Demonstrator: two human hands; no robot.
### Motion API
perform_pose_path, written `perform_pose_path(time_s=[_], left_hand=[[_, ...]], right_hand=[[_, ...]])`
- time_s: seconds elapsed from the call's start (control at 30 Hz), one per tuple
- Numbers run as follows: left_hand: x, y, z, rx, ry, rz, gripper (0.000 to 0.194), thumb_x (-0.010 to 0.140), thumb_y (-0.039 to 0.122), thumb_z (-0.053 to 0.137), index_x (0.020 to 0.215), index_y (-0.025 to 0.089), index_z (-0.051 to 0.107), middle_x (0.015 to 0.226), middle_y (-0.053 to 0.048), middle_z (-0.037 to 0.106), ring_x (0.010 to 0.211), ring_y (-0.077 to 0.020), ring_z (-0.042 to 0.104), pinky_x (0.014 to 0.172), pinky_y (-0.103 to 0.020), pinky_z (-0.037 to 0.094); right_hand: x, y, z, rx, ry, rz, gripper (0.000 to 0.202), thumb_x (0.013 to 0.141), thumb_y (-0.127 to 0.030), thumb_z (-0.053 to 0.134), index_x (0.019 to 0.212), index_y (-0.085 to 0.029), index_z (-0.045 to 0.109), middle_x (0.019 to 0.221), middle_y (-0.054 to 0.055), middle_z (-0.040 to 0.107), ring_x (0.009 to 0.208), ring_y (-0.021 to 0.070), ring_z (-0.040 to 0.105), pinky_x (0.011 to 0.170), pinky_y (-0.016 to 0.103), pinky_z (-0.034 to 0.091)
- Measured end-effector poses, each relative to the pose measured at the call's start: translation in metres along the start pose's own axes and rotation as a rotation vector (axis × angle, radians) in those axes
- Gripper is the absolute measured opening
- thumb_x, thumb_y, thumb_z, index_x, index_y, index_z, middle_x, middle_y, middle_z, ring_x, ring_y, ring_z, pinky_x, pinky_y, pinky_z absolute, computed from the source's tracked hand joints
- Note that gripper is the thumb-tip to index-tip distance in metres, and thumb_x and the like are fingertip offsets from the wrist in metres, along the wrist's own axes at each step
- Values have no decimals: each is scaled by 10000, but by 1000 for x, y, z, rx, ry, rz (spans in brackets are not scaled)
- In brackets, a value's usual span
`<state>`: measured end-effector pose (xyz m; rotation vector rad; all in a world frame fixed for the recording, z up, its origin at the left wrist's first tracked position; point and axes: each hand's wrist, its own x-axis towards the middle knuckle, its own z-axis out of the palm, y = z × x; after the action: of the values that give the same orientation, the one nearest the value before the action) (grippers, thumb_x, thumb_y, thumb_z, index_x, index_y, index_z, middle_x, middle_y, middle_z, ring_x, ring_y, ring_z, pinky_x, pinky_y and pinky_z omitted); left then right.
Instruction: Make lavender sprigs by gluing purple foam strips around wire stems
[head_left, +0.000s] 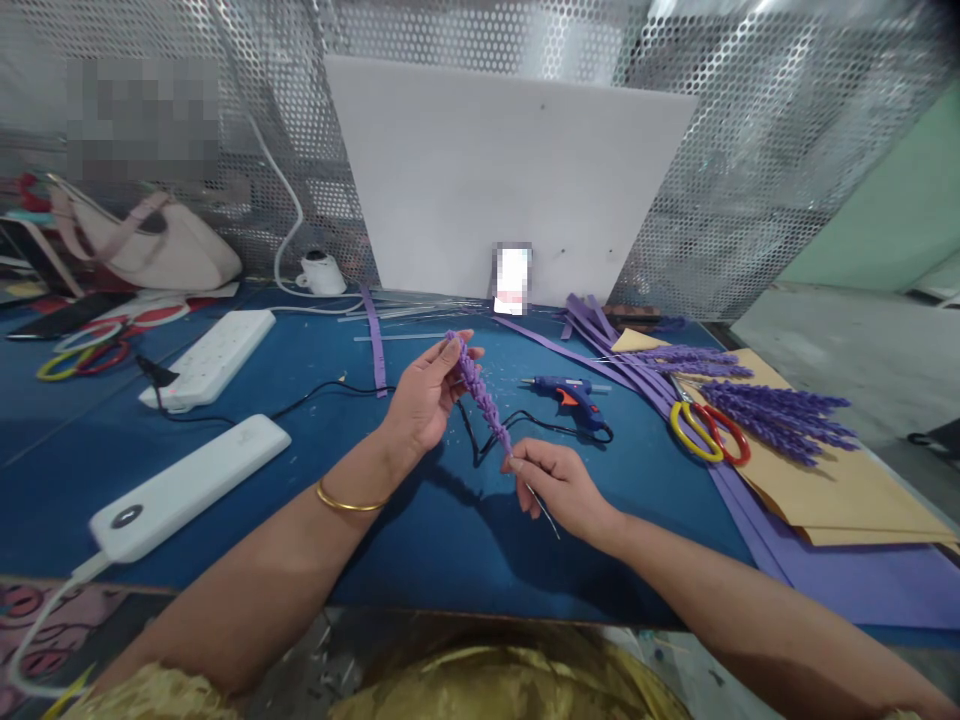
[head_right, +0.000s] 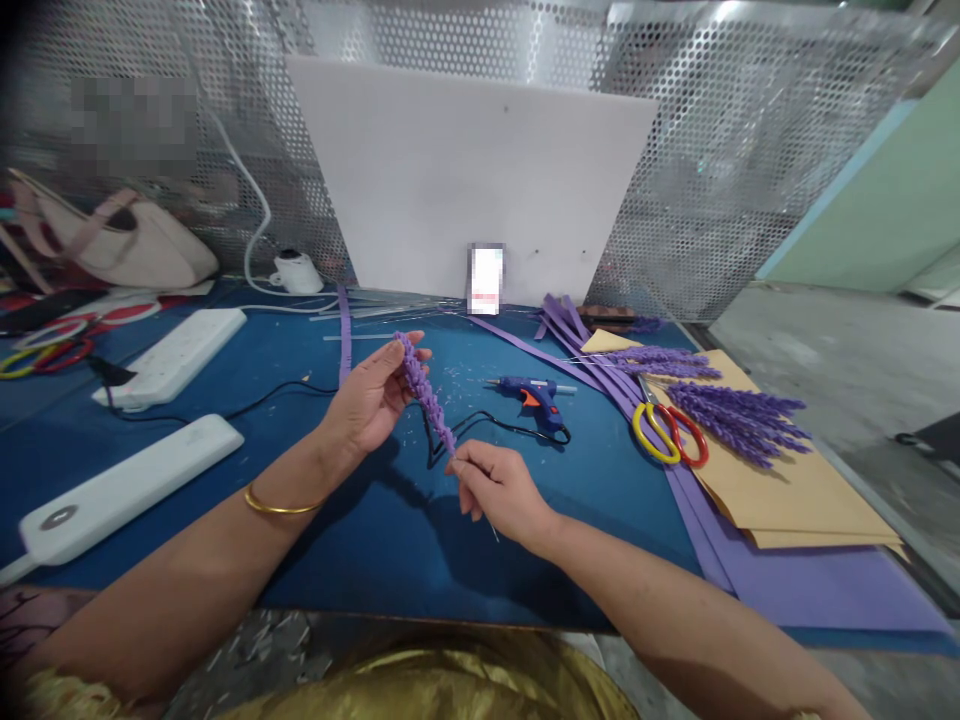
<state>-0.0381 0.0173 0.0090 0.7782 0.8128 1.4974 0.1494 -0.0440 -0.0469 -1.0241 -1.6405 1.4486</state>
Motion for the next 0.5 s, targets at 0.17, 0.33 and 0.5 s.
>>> perform_pose_path(time_s=[0.17,0.33,0.5], left_hand=[[4,3,-2,-17,62,16,259,638,283,897,811,169,742,756,-14,725,677,-100,619,628,-204,459],[4,2,-2,-47,-8,-13,327,709,425,849,905,178,762,859,-34,756,712,-110,636,628,-211,482],[4,4,-1,-30,-5,4,256,662,214,874,890,175,764,836,-14,752,698,-94,630,638,-198,483]], right_hand=[[0,-1,2,12,-10,7,219,909,-352,538,792,-180,605,495,-51,573,393,76,481,406,177,400],[1,-6,2,109,-18,20,248,879,-411,579,808,-176,612,488,-48,571,392,83,478,403,190,399],[2,-10,1,231,-56,58,302,838,-468,625,800,-168,616,468,-45,570,366,87,474,389,201,386]])
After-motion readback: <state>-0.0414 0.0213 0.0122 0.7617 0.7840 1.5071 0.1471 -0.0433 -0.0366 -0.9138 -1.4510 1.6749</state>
